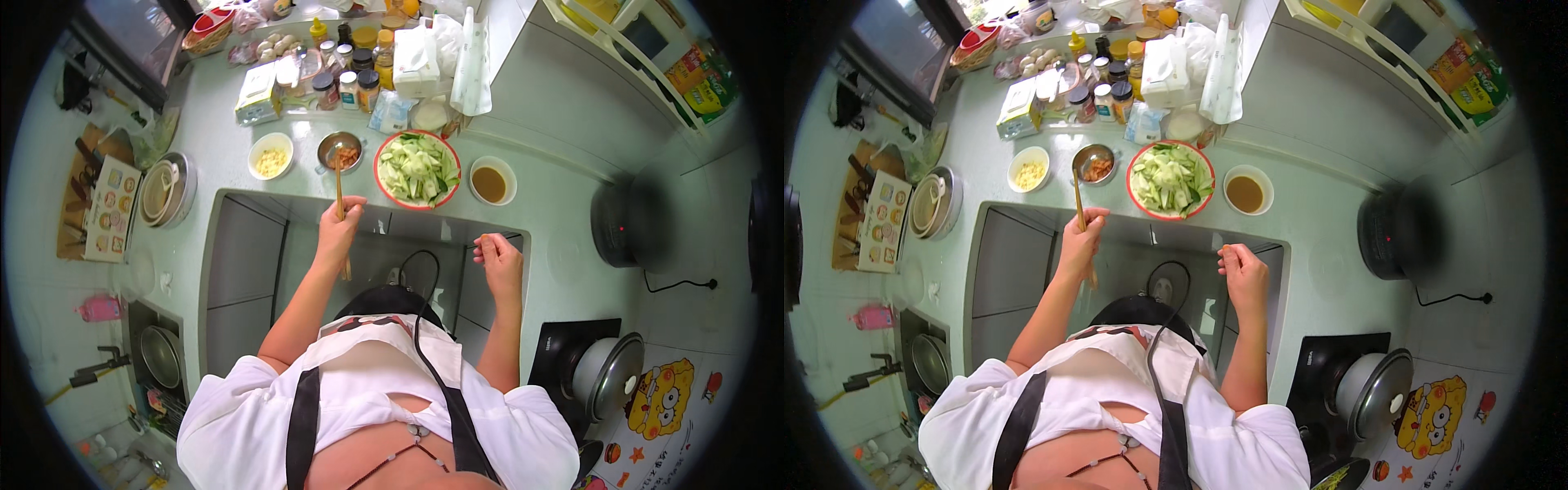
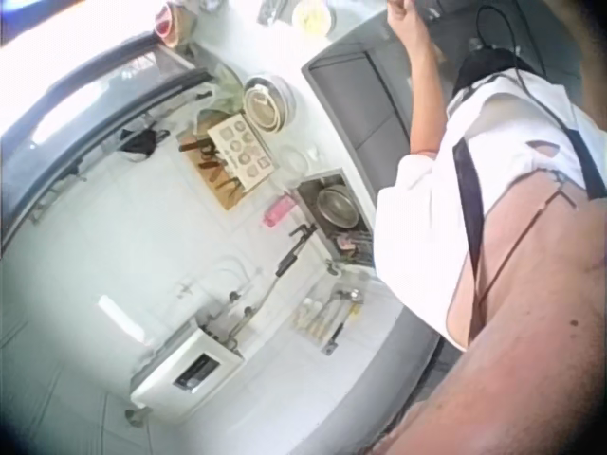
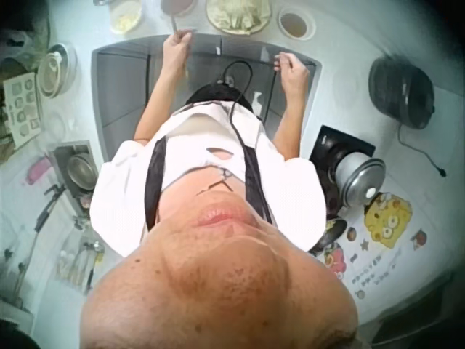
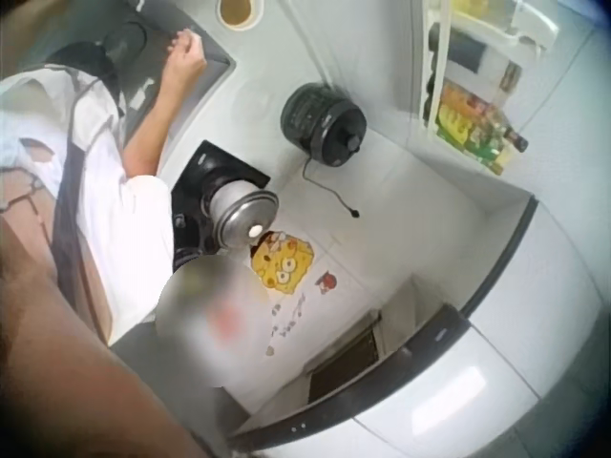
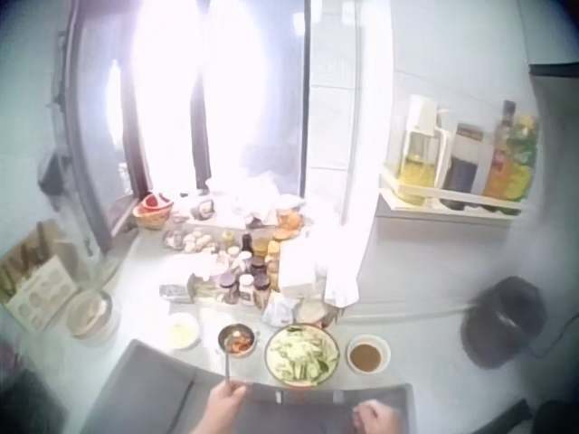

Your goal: The person adds liquid from a bowl into a pan with a spoon, then transfers sliced green vegetables from a tray into the pan and stirs the mixture with a spoon and chopsticks.

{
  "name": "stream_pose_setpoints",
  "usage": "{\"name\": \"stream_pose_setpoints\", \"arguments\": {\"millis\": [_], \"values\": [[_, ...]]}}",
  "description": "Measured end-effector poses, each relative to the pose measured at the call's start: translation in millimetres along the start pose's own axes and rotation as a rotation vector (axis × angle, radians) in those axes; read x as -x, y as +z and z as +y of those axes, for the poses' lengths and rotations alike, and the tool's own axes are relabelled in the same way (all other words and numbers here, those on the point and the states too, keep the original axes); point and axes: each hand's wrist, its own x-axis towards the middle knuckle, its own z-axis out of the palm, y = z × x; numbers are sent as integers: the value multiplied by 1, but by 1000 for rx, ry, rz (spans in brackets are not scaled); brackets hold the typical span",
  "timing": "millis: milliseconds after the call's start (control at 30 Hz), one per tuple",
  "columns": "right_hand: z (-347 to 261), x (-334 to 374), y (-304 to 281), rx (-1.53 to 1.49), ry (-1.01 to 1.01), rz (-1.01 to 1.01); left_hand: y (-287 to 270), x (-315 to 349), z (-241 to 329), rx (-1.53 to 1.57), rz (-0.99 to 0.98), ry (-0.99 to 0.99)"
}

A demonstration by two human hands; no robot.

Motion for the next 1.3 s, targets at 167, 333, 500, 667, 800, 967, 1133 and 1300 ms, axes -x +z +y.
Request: {"name": "stream_pose_setpoints", "arguments": {"millis": [167, 333, 500, 667, 800, 967, 1133, 1300], "values": [[3, -51, 10, -33, 39, -48, 10, -39, 25, -9, -10, 4], [-6, -98, 42, -53, 41, -123, -21, -62, 27, -3, 90, -23], [-28, -146, 87, -124, 5, -144, -55, -83, 34, 12, 80, -52], [-58, -149, 129, -257, 55, -115, -89, -114, 58, 33, 19, 12], [-72, -141, 162, -282, 92, -178, -121, -126, 66, 37, 39, -11], [-86, -141, 187, -324, 88, -157, -145, -142, 56, 77, -9, -17], [-84, -140, 176, -227, 123, -30, -139, -156, 57, 97, -79, 3], [-74, -137, 154, -209, 125, 109, -136, -170, 61, 101, -167, -19]]}}
